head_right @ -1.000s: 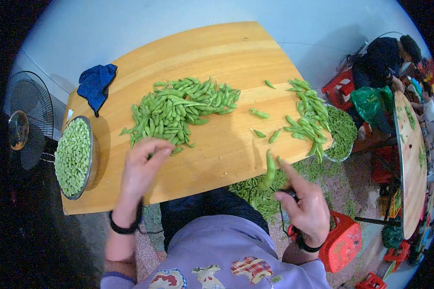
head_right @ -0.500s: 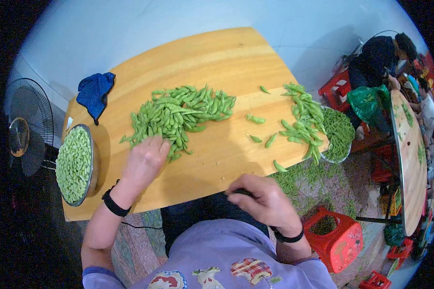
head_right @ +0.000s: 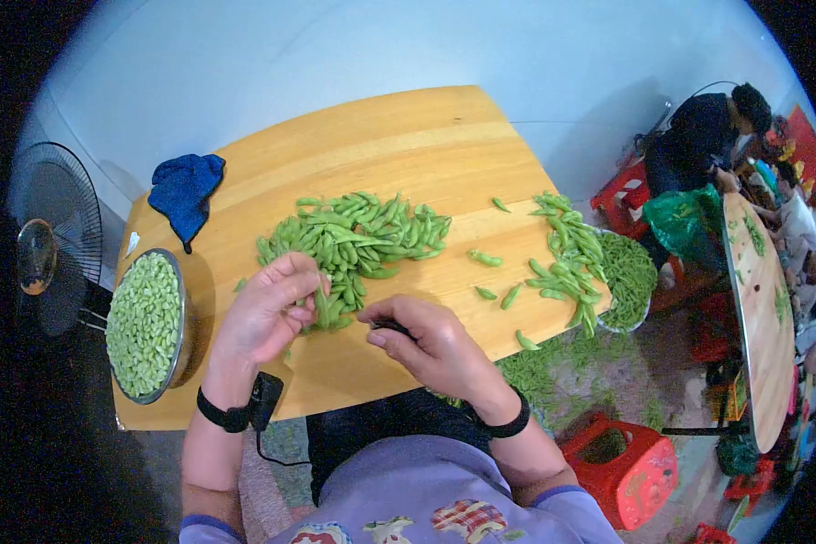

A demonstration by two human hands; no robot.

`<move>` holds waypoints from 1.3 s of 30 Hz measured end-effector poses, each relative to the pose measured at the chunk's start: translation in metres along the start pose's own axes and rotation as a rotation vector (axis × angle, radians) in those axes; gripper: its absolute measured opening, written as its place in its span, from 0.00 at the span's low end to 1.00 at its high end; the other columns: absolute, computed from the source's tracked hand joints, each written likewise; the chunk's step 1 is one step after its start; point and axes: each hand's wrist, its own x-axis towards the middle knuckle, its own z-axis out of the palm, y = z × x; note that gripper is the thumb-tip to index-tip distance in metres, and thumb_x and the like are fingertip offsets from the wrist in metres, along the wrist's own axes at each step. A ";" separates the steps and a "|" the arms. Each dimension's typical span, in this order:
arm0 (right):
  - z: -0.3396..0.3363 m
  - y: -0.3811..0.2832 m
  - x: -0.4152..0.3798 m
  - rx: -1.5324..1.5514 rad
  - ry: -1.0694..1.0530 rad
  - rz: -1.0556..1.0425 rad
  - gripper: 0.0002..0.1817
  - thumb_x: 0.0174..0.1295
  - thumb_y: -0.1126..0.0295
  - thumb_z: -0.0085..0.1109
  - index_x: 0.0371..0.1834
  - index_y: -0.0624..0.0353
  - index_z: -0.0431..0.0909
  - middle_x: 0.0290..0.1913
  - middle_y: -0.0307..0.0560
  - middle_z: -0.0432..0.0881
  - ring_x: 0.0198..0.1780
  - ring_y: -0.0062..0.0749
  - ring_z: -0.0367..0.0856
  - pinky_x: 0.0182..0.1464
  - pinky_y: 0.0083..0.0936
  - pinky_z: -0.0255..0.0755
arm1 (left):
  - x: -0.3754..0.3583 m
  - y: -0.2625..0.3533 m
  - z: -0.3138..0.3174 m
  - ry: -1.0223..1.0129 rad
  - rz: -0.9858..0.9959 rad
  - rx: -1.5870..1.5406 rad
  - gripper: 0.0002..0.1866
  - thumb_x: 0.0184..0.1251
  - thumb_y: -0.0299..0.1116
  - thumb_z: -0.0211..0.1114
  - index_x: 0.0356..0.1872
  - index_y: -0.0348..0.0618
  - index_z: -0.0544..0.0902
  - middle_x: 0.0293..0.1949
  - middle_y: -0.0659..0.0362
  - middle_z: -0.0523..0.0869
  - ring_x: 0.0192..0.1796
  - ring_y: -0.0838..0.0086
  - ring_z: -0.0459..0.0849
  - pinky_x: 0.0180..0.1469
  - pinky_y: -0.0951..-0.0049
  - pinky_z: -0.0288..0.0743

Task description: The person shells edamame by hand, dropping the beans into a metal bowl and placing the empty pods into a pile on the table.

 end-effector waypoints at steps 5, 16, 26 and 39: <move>0.001 -0.004 0.009 -0.083 -0.010 -0.035 0.09 0.56 0.73 0.58 0.39 0.65 0.76 0.30 0.48 0.77 0.30 0.33 0.75 0.32 0.25 0.69 | -0.007 -0.011 0.018 -0.010 0.062 -0.010 0.03 0.57 0.25 0.62 0.33 0.39 0.79 0.23 0.67 0.75 0.23 0.86 0.67 0.26 0.86 0.60; 0.004 -0.002 0.005 -0.017 -0.073 -0.026 0.09 0.56 0.74 0.59 0.37 0.65 0.74 0.28 0.47 0.76 0.30 0.33 0.75 0.33 0.25 0.69 | -0.010 -0.021 0.034 0.042 0.270 0.178 0.04 0.53 0.21 0.61 0.30 0.37 0.80 0.26 0.63 0.80 0.30 0.84 0.75 0.33 0.82 0.67; 0.002 0.000 0.002 -0.066 -0.028 -0.110 0.06 0.55 0.75 0.59 0.34 0.64 0.74 0.26 0.46 0.74 0.28 0.32 0.73 0.32 0.24 0.67 | -0.012 -0.027 0.041 0.038 0.332 0.146 0.04 0.52 0.19 0.60 0.30 0.37 0.80 0.26 0.62 0.81 0.31 0.83 0.76 0.36 0.82 0.68; -0.006 0.007 -0.011 1.009 -0.321 0.440 0.06 0.54 0.76 0.59 0.34 0.66 0.76 0.22 0.37 0.73 0.18 0.15 0.62 0.19 0.13 0.53 | -0.003 -0.048 0.021 -0.470 0.145 -0.226 0.08 0.53 0.31 0.67 0.31 0.40 0.80 0.28 0.61 0.80 0.28 0.81 0.74 0.30 0.83 0.66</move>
